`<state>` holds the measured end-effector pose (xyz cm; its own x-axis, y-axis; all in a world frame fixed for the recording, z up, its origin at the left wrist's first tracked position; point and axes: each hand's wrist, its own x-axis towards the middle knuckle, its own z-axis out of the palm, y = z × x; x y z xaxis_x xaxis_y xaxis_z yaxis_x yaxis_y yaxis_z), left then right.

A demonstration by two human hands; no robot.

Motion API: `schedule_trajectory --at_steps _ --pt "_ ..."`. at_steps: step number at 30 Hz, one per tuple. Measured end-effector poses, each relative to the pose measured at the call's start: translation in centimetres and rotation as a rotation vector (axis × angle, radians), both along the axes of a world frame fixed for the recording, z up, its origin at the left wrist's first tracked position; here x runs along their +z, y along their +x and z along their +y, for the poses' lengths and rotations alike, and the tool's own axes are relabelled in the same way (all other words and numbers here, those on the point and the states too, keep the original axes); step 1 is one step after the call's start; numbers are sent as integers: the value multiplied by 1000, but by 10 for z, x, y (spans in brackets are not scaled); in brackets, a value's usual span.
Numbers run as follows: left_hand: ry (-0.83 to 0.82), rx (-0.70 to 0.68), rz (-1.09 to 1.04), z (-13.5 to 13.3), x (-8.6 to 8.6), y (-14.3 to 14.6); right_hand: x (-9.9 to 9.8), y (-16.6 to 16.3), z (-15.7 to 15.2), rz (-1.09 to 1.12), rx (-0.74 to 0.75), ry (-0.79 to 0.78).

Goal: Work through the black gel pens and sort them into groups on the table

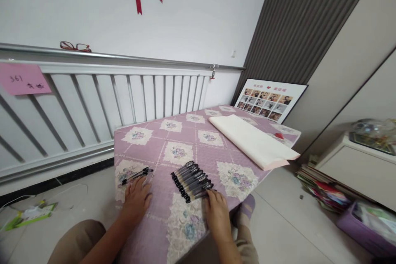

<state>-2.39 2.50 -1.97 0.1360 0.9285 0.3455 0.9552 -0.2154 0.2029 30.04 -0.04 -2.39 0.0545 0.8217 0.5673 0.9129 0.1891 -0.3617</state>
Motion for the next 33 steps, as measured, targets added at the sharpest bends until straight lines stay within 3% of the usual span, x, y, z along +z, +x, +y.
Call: schedule_trajectory --at_steps 6,14,19,26,33 --pt "-7 1 -19 -1 3 0 0 12 -4 -249 41 -81" --pt "46 -61 -55 -5 3 -2 22 -1 -9 -355 82 -171" --pt "143 -239 -78 -10 5 -5 28 -45 -18 -300 197 -223" --pt "119 -461 -73 -14 14 0 20 -135 -14 -107 281 -118" --pt "-34 -494 -8 -6 9 5 11 -152 -5 116 343 -151"
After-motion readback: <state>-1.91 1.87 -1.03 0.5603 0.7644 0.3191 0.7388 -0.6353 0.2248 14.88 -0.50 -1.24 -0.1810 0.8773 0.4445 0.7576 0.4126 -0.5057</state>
